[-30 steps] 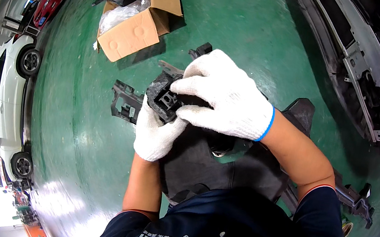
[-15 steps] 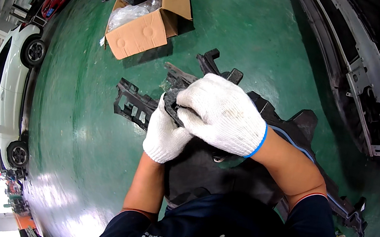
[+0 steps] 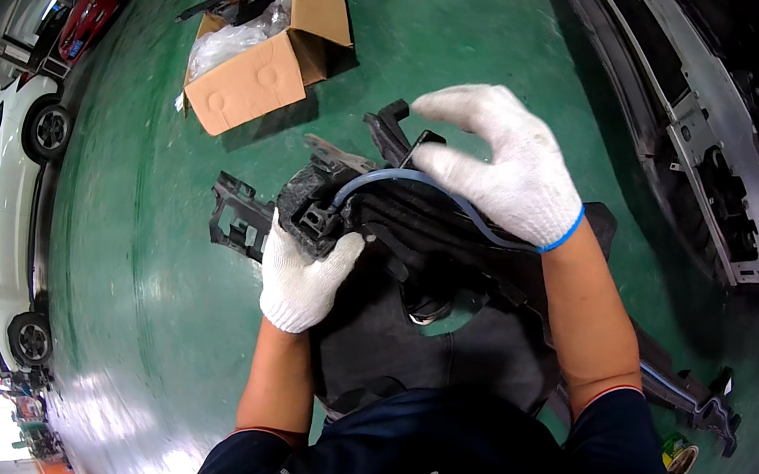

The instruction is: The person sits on the floor of a garage and assembles a long, black plastic car trim piece. They insert a blue rubber seal into a groove along the trim and attach small black plastic clips to the piece.

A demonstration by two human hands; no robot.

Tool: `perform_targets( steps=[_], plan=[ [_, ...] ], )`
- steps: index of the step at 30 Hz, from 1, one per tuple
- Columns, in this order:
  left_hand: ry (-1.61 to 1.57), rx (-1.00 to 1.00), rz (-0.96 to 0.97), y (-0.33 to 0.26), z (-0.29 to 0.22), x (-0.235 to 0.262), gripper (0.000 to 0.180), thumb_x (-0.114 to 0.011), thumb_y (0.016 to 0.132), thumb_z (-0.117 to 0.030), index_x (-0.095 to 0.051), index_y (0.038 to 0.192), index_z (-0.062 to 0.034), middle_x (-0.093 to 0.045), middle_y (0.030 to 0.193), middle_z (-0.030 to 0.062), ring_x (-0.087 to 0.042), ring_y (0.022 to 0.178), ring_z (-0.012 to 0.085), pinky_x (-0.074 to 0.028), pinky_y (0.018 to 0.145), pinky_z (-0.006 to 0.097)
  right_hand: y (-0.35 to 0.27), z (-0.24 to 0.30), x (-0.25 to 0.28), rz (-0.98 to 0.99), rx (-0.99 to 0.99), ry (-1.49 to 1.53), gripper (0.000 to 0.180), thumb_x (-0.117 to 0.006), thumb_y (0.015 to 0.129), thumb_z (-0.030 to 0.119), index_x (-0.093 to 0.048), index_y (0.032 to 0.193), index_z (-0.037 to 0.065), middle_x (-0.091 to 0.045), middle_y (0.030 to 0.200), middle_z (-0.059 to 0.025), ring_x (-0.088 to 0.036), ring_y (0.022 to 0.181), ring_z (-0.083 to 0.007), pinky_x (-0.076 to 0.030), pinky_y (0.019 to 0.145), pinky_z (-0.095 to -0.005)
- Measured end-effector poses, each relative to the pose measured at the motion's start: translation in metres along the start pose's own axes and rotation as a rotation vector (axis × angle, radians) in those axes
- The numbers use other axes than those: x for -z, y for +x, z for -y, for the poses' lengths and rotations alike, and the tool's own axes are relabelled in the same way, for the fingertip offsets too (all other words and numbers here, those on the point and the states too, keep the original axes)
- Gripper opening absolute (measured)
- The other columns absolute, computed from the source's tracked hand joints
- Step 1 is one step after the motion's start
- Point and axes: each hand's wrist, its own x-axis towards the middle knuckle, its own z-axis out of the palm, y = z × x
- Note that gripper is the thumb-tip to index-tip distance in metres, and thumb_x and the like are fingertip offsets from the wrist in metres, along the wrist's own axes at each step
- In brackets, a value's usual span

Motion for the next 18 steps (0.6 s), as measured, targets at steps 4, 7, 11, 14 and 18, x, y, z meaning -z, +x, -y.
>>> perform_targets(
  steps=[4,7,11,14,18],
  plan=[
    [0.032,-0.055,0.024,0.0,0.0,0.0,0.07,-0.073,0.088,0.009,-0.051,0.153,0.0016,-0.065,0.145,0.015,-0.066,0.13,0.0262,-0.057,0.11,0.042,-0.005,0.005,-0.018,0.098,0.094,0.094,0.033,-0.083,0.092,0.031,-0.082,0.118,0.012,-0.078,0.122,-0.0086,-0.068,0.121,-0.0323,-0.053,0.109,-0.0425],
    [0.029,-0.099,0.023,-0.001,-0.003,-0.004,0.071,-0.072,0.087,0.009,-0.051,0.154,0.002,-0.065,0.146,0.015,-0.065,0.133,0.027,-0.055,0.114,0.043,-0.008,0.004,-0.031,0.04,0.206,0.045,0.024,-0.084,0.091,0.028,-0.082,0.11,0.013,-0.078,0.121,-0.0063,-0.068,0.121,-0.0292,-0.051,0.109,-0.0426],
    [-0.016,-0.121,0.034,0.0,-0.002,-0.005,0.071,-0.082,0.088,0.004,-0.052,0.153,-0.0011,-0.065,0.146,0.0133,-0.064,0.133,0.0251,-0.05,0.118,0.042,-0.024,0.015,-0.045,-0.03,0.162,-0.107,0.015,-0.085,0.089,0.026,-0.083,0.101,0.017,-0.073,0.105,-0.0034,-0.066,0.108,-0.0276,-0.05,0.099,-0.0436],
    [-0.006,-0.135,0.037,0.0,0.001,-0.001,0.072,-0.083,0.088,0.003,-0.052,0.153,-0.0008,-0.066,0.146,0.0133,-0.064,0.133,0.025,-0.049,0.118,0.042,-0.032,0.024,-0.057,-0.069,0.151,-0.151,0.016,-0.087,0.087,0.023,-0.082,0.1,0.016,-0.07,0.099,-0.0037,-0.064,0.102,-0.0275,-0.05,0.094,-0.043],
    [0.024,-0.114,0.011,0.0,-0.004,-0.003,0.073,-0.082,0.085,0.001,-0.054,0.152,0.0003,-0.066,0.147,0.0142,-0.063,0.136,0.0269,-0.048,0.12,0.043,-0.026,0.023,-0.058,-0.011,0.1,-0.167,0.015,-0.083,0.091,0.028,-0.08,0.099,0.015,-0.071,0.101,-0.0048,-0.065,0.105,-0.0303,-0.05,0.097,-0.0447]
  ],
)
